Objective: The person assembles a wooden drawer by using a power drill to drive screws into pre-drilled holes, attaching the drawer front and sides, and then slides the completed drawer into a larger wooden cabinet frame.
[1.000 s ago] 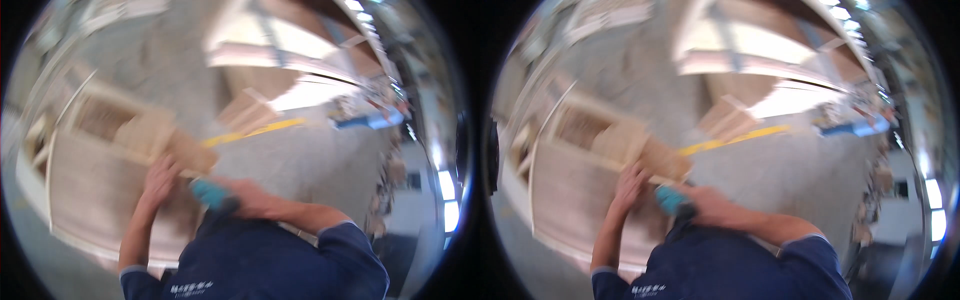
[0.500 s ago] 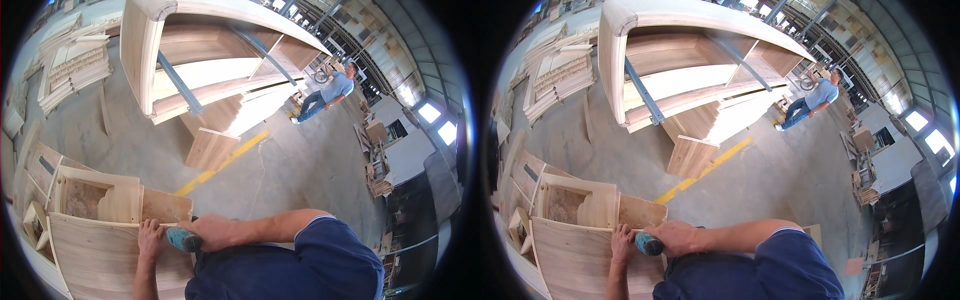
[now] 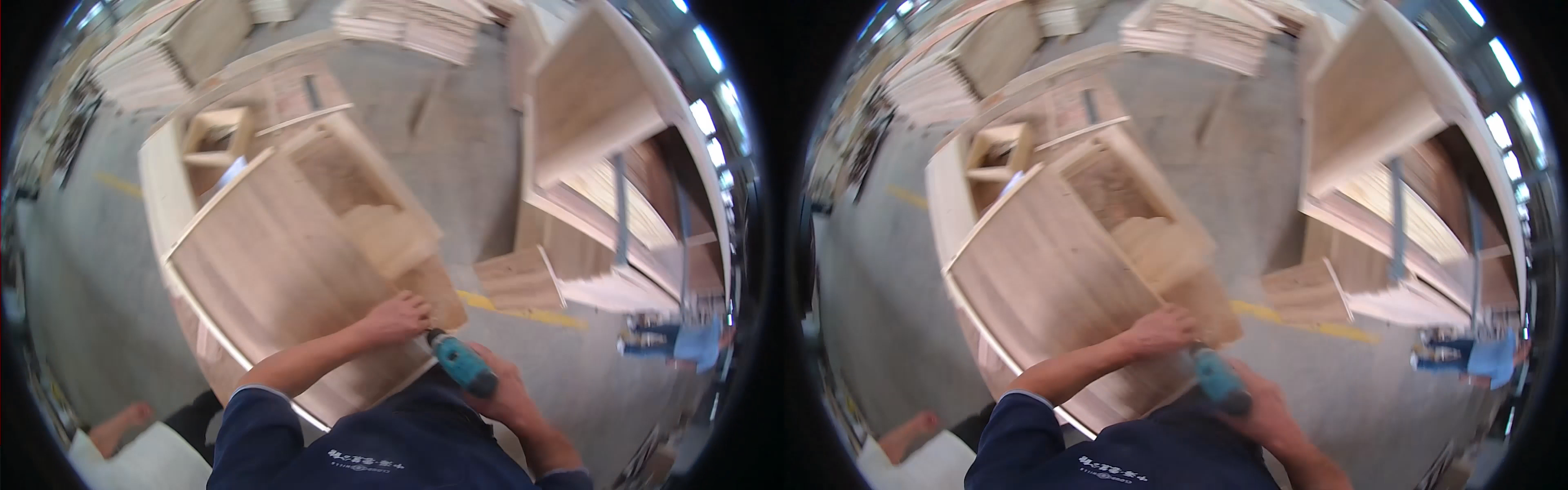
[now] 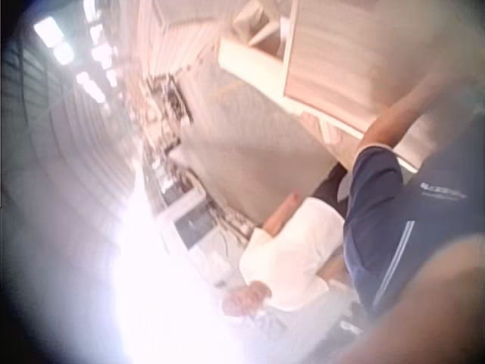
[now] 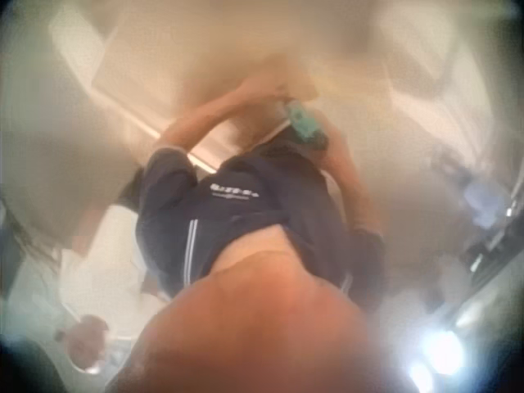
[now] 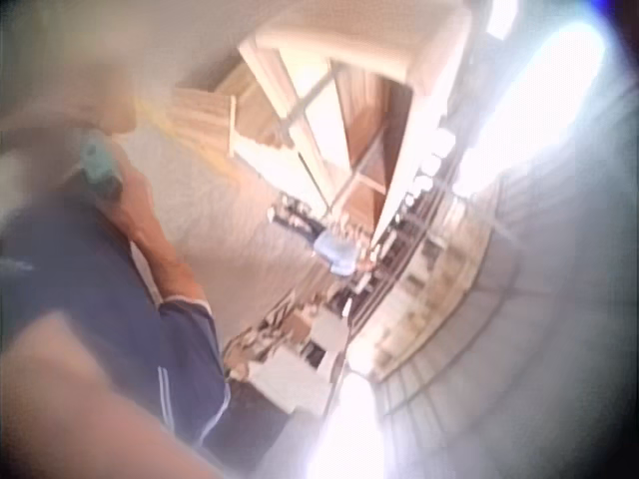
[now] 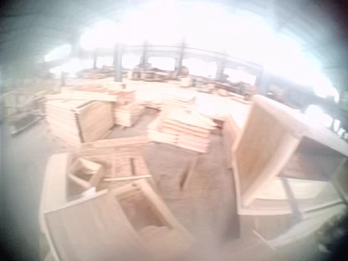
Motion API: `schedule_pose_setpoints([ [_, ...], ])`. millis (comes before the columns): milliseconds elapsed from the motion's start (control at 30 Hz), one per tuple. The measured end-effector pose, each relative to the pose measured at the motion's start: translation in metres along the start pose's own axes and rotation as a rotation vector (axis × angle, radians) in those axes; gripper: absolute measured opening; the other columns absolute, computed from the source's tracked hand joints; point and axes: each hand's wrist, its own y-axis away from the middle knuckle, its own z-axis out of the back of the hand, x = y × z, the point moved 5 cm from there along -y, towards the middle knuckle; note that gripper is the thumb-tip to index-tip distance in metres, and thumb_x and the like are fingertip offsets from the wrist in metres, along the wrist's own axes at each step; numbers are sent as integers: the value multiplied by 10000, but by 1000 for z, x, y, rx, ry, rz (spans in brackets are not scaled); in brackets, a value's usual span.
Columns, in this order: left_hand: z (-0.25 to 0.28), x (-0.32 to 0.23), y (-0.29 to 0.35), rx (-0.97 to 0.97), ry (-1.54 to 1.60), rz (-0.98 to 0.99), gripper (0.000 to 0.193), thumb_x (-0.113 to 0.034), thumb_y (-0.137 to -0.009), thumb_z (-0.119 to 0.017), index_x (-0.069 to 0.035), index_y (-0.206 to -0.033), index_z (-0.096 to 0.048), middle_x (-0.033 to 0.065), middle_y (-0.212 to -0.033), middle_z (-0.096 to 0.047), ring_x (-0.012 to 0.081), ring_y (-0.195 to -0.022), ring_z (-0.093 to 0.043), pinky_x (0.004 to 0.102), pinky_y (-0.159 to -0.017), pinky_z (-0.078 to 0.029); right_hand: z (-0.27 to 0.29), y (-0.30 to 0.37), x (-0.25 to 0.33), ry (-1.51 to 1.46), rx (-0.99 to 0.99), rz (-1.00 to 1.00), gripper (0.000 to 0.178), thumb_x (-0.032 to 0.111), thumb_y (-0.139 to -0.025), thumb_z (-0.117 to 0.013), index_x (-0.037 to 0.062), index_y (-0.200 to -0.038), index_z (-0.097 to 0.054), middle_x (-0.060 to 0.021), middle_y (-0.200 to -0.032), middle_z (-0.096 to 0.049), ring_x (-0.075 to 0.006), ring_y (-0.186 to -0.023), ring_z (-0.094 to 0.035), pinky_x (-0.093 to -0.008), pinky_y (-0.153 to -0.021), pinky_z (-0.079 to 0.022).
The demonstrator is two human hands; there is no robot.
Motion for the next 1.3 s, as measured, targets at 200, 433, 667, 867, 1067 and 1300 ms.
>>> schedule_pose_setpoints([
  [200, 11, 0, 7, -200, 77, 77, 115, -183, -892, -591, -87, -938, -633, 86, -930, -598, 264, -924, -592, 383, -797, -466, 22, 12, 17, 44, -132, 23, 503, 49, -776, -709, 35, -1269, -608, -151, -1095, -702, -267, -990, -705, -369, -865, -552],
  [433, 95, 90, 41, -703, 1251, 965, 247, -260, -1099, -407, -65, -992, -513, 67, -831, -559, 187, -708, -564, 329, -652, -487, 39, -35, -29, -268, -326, -152, 274, -8, -830, -619, 26, -1101, -638, -66, -943, -664, -153, -746, -629, -300, -670, -521],
  [667, 286, 310, 175, -1228, 872, 1164, 207, -154, -1034, -429, -28, -1020, -592, 155, -897, -683, 208, -695, -653, 338, -640, -537, 24, -110, -31, -291, -166, -205, 379, 32, -820, -720, -1, -1192, -655, -144, -1014, -708, -310, -918, -698, -356, -857, -553],
  [867, 301, 264, 253, -1000, -120, 1318, 624, -331, -978, -604, 46, -1446, -436, 292, -1432, -482, 397, -1366, -439, 458, -1138, -365, 3, -218, 10, -68, -166, 465, 580, -13, -804, -714, 18, -1359, -550, -189, -1195, -665, -317, -1122, -657, -382, -970, -498],
  [1067, 200, 82, 350, -1083, -338, 1724, 653, -231, -927, -659, 57, -1459, -414, 241, -1426, -465, 364, -1336, -426, 442, -1135, -352, -55, -360, 56, 418, -75, 698, 752, -8, -764, -708, 102, -1466, -462, -190, -1239, -622, -399, -1113, -624, -489, -957, -492],
  [1300, 25, -36, 370, -1385, 1145, 1472, 759, -353, -973, -632, 6, -1556, -303, 98, -1471, -484, 223, -1341, -465, 389, -1128, -381, -124, -437, 50, 614, 68, 690, 737, -6, -767, -693, 129, -1463, -491, -137, -1358, -584, -344, -1225, -575, -463, -1069, -416],
])
